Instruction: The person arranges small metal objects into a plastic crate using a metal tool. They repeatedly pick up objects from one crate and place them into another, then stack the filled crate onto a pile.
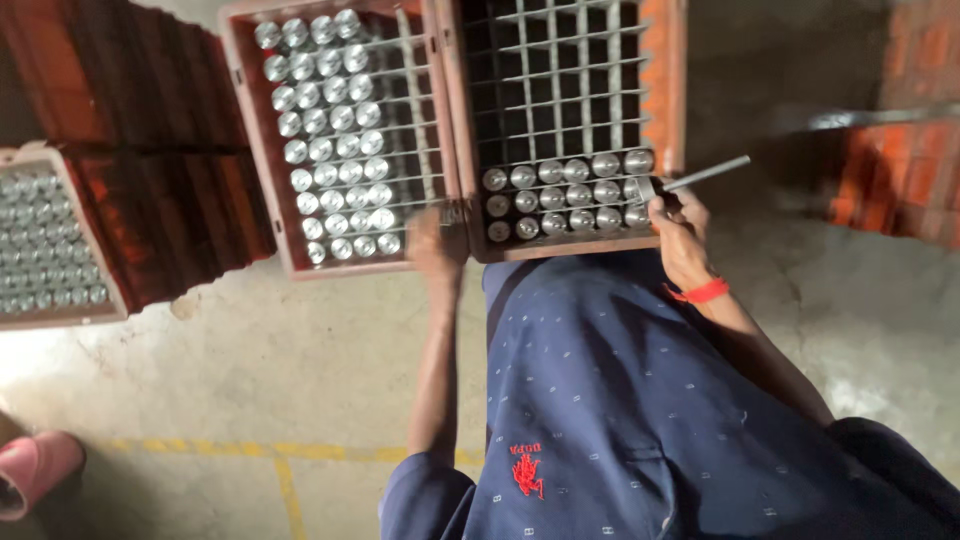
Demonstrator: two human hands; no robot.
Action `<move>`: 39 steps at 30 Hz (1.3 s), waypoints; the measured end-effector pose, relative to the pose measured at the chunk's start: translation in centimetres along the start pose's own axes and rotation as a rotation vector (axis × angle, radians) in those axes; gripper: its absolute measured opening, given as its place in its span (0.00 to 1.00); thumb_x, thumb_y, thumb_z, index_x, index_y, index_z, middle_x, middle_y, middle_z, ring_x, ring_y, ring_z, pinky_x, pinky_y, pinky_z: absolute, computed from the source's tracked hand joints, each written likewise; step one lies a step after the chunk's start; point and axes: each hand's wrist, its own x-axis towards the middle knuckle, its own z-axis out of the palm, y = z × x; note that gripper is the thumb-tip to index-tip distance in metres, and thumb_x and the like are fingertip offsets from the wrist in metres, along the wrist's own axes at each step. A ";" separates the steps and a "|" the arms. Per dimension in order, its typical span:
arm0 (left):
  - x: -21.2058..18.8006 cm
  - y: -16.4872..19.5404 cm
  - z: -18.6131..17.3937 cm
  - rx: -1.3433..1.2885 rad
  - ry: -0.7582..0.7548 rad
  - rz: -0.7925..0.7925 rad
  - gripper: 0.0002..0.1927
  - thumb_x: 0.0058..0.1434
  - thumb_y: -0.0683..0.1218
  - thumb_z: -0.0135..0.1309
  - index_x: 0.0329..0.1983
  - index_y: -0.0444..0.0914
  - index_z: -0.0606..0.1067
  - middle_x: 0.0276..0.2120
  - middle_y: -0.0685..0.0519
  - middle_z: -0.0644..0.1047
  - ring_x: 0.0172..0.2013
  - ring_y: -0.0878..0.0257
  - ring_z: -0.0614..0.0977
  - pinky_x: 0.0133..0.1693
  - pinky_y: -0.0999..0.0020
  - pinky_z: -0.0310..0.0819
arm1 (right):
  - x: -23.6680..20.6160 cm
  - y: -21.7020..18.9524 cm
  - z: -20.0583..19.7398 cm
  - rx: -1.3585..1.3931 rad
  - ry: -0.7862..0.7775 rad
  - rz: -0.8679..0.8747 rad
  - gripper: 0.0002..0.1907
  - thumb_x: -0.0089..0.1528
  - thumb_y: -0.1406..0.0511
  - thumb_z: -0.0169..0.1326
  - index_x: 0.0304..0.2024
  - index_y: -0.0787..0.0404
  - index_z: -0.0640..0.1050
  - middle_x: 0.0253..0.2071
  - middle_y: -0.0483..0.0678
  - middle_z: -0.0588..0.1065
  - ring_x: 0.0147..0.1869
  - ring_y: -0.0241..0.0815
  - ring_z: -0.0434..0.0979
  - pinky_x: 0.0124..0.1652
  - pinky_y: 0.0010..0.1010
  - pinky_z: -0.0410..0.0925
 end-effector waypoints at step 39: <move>-0.6 10.8 2.9 -0.643 -0.872 -0.280 0.24 0.53 0.49 0.67 0.52 0.34 0.78 0.38 0.40 0.84 0.39 0.50 0.85 0.44 0.55 0.79 | 0.9 -2.6 6.8 -0.297 -0.677 -0.045 0.24 0.63 0.62 0.61 0.60 0.65 0.75 0.62 0.52 0.75 0.66 0.43 0.74 0.66 0.38 0.66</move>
